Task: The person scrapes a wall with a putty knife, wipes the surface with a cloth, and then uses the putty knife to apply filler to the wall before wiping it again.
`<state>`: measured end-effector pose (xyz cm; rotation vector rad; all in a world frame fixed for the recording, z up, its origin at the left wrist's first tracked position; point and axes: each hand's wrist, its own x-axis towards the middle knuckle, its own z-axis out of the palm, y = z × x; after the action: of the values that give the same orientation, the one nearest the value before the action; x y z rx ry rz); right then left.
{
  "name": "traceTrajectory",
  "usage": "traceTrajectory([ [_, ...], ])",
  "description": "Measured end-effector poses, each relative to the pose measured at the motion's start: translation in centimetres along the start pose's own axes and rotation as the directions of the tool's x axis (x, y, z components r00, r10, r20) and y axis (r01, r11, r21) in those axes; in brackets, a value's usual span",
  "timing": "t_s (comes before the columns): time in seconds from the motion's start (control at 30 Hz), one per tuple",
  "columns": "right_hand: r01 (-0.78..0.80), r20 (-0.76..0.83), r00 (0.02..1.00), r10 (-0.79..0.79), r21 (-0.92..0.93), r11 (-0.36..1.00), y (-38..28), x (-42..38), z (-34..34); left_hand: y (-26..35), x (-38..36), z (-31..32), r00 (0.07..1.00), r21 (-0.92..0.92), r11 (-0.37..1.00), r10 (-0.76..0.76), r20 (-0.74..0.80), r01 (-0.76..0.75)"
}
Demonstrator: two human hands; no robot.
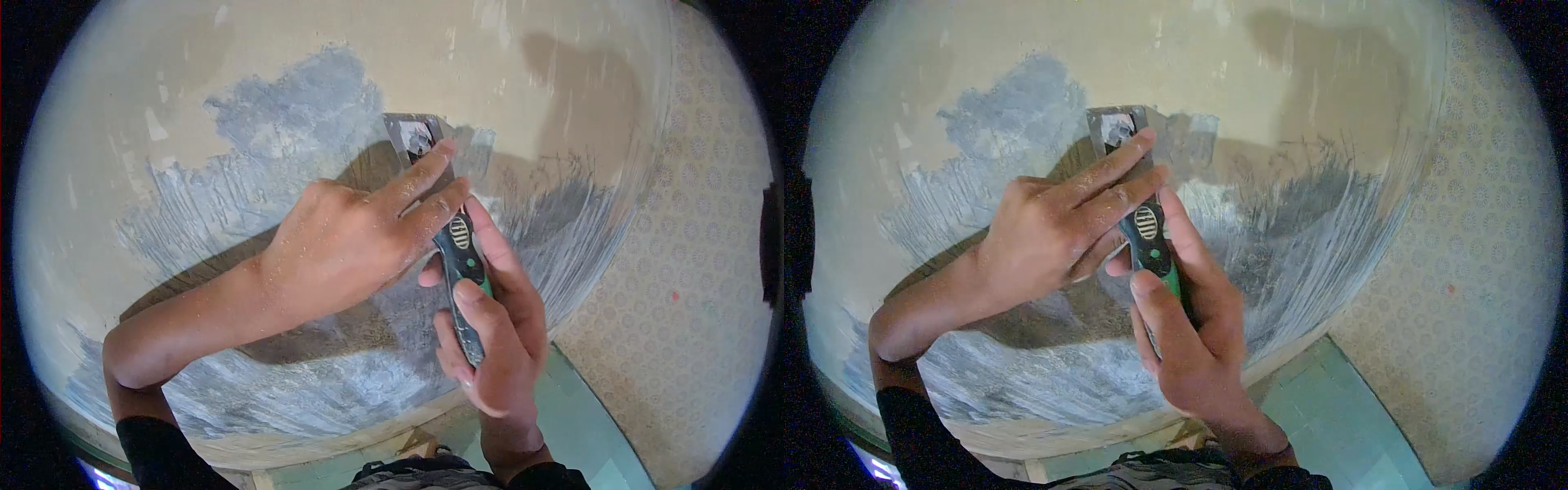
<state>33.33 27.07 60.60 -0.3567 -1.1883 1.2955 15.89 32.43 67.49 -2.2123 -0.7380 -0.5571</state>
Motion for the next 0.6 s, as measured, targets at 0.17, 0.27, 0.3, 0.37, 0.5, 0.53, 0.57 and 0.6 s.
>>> traceTrajectory([
  [0.17, 0.028, 0.027, 0.999, -0.028, 0.005, 1.000, 0.19, 0.13, -0.49, -0.05, 0.07, -0.02, 1.000, -0.019, 1.000, 0.004, 0.007, -0.004],
  [0.27, 0.051, 0.005, 0.999, -0.051, 0.009, 0.999, 0.45, 0.20, 0.09, -0.08, 0.15, -0.20, 1.000, -0.040, 0.999, -0.008, 0.009, 0.009],
  [0.3, 0.044, -0.002, 0.999, -0.044, 0.009, 0.999, 0.56, 0.07, -0.02, 0.04, 0.08, -0.19, 1.000, -0.066, 0.998, -0.014, 0.022, 0.016],
  [0.37, 0.046, -0.023, 0.999, -0.046, 0.002, 0.999, 0.82, -0.02, -0.23, 0.38, 0.04, -0.11, 0.999, -0.037, 0.999, -0.008, 0.040, 0.009],
  [0.5, 0.049, -0.012, 0.999, -0.049, 0.002, 0.999, 0.84, 0.01, -0.27, -0.16, 0.05, -0.09, 1.000, -0.030, 1.000, 0.003, -0.001, -0.003],
  [0.53, 0.060, -0.008, 0.998, -0.060, -0.016, 0.998, 0.80, 0.21, -0.09, -0.11, 0.20, -0.07, 1.000, -0.035, 0.999, 0.007, -0.002, -0.007],
  [0.57, 0.069, -0.004, 0.998, -0.069, -0.031, 0.997, 0.77, 0.25, -0.01, -0.09, 0.34, -0.13, 1.000, -0.044, 0.999, 0.006, 0.006, -0.005],
  [0.6, 0.068, -0.006, 0.998, -0.068, -0.030, 0.997, 0.55, 0.10, -0.38, -0.11, 0.35, -0.21, 1.000, -0.048, 0.999, 0.001, 0.015, 0.000],
])
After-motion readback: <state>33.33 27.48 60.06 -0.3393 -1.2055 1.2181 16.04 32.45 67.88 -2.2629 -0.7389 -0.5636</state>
